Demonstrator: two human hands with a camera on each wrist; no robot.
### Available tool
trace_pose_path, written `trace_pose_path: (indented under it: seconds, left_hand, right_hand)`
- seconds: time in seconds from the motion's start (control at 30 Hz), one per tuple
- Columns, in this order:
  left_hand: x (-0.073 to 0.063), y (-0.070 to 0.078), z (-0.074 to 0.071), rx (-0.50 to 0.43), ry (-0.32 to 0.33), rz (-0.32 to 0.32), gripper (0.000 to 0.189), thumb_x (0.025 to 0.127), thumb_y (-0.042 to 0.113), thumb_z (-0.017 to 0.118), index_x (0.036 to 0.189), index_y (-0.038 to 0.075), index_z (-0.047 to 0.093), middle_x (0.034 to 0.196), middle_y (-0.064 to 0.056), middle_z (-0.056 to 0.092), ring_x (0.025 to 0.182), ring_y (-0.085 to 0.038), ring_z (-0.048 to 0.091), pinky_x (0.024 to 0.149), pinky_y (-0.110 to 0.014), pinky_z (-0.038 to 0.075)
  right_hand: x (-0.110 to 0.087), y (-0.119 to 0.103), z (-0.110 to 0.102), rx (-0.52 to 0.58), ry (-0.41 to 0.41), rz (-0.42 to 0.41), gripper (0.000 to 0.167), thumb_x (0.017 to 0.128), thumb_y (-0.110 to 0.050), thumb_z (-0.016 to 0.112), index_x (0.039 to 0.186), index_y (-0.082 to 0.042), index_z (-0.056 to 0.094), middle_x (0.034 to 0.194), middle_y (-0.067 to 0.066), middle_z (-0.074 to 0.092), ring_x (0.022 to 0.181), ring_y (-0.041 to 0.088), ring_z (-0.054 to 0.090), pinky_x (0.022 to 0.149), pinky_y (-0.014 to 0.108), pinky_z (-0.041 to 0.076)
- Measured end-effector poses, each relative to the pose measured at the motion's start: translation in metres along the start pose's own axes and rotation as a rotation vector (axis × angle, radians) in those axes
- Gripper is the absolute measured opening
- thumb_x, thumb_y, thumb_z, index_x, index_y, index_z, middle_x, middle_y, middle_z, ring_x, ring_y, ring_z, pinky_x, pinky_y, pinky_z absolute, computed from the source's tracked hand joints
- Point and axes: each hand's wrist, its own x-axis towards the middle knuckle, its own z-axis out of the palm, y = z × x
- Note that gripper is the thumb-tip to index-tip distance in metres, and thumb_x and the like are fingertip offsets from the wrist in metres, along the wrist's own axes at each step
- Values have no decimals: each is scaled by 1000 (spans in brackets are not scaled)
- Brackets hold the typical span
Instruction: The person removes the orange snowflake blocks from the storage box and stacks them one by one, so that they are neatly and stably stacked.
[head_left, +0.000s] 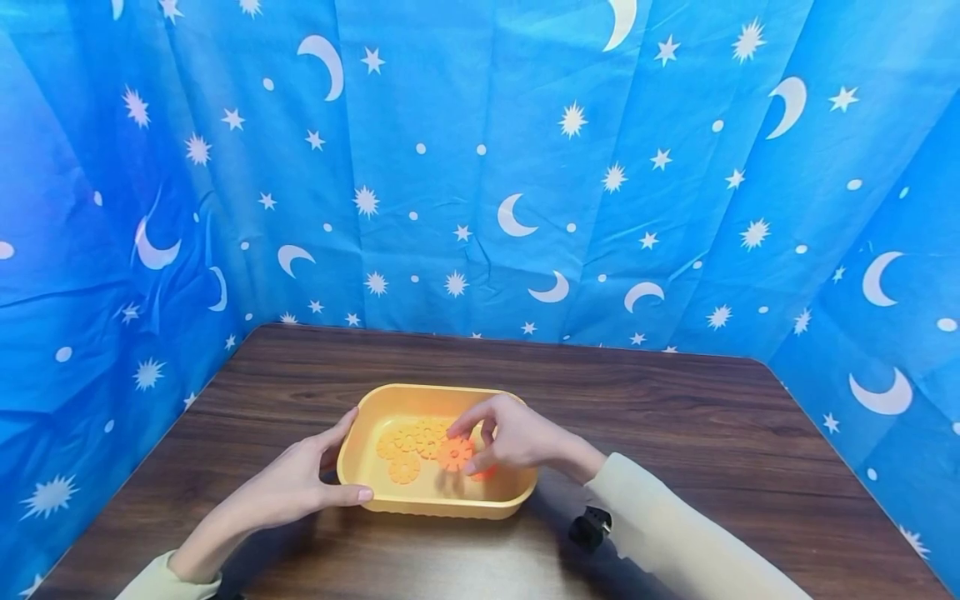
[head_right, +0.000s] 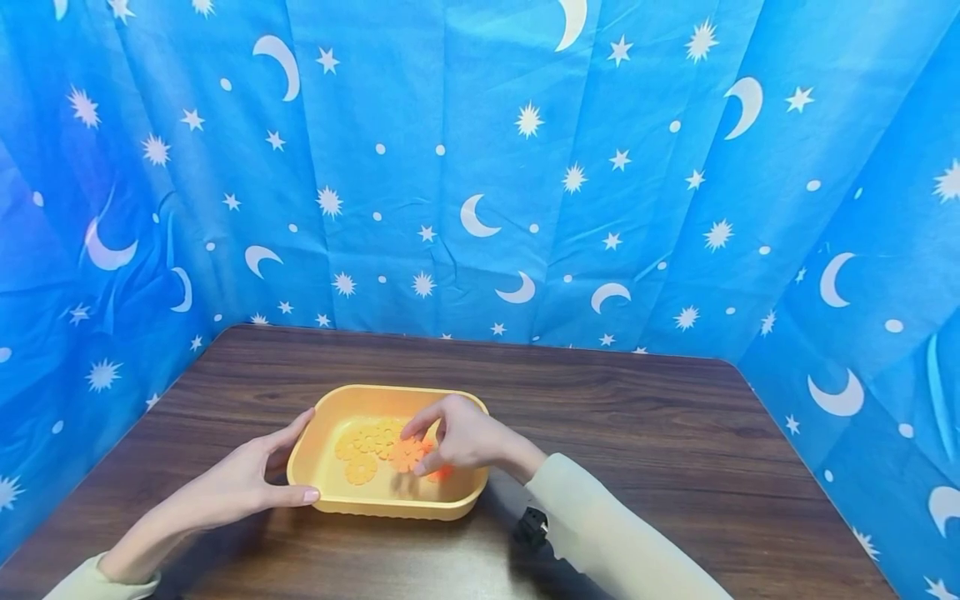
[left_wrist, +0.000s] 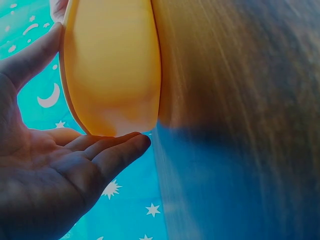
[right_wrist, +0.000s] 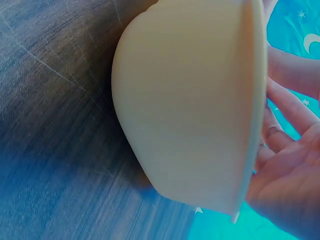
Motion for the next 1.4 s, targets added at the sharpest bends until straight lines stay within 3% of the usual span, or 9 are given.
trace_pose_path:
  seconds: [0.17, 0.33, 0.6, 0.97, 1.4]
  left_hand:
    - [0, 1, 0, 2, 0, 1, 118, 82, 39, 91, 166, -3, 20, 162, -29, 38, 134, -43, 58, 102, -53, 54]
    - [1, 1, 1, 7, 3, -10, 117, 82, 40, 91, 166, -3, 20, 163, -29, 37, 135, -43, 57, 103, -53, 53]
    - [2, 2, 2, 5, 16, -45, 119, 80, 43, 92, 166, -1, 22, 162, -27, 39, 136, -43, 56, 104, -54, 53]
    - [0, 1, 2, -10, 5, -33, 119, 80, 43, 92, 166, -1, 22, 162, -28, 40, 136, -43, 55, 103, -52, 54]
    - [1, 1, 1, -15, 9, -28, 118, 81, 39, 92, 166, -1, 21, 162, -28, 39, 137, -43, 55, 103, -51, 54]
  right_hand:
    - [-6, 1, -7, 13, 3, -14, 38, 80, -3, 90, 117, 0, 79, 114, 13, 77, 57, 16, 55, 51, 23, 41]
    - [-11, 3, -15, 48, 13, -24, 39, 80, -4, 91, 117, -1, 79, 112, 9, 78, 62, 16, 56, 58, 24, 44]
    - [-23, 4, -28, 106, 48, -6, 41, 79, -2, 91, 118, -1, 78, 112, 8, 77, 64, 16, 55, 55, 22, 41]
    - [-46, 15, -46, 108, 130, 64, 42, 79, -2, 91, 119, 1, 78, 71, 6, 59, 63, 19, 51, 52, 21, 38]
    - [-76, 37, -69, 49, 243, 160, 42, 79, -5, 91, 119, -3, 78, 78, 8, 63, 66, 21, 53, 52, 22, 39]
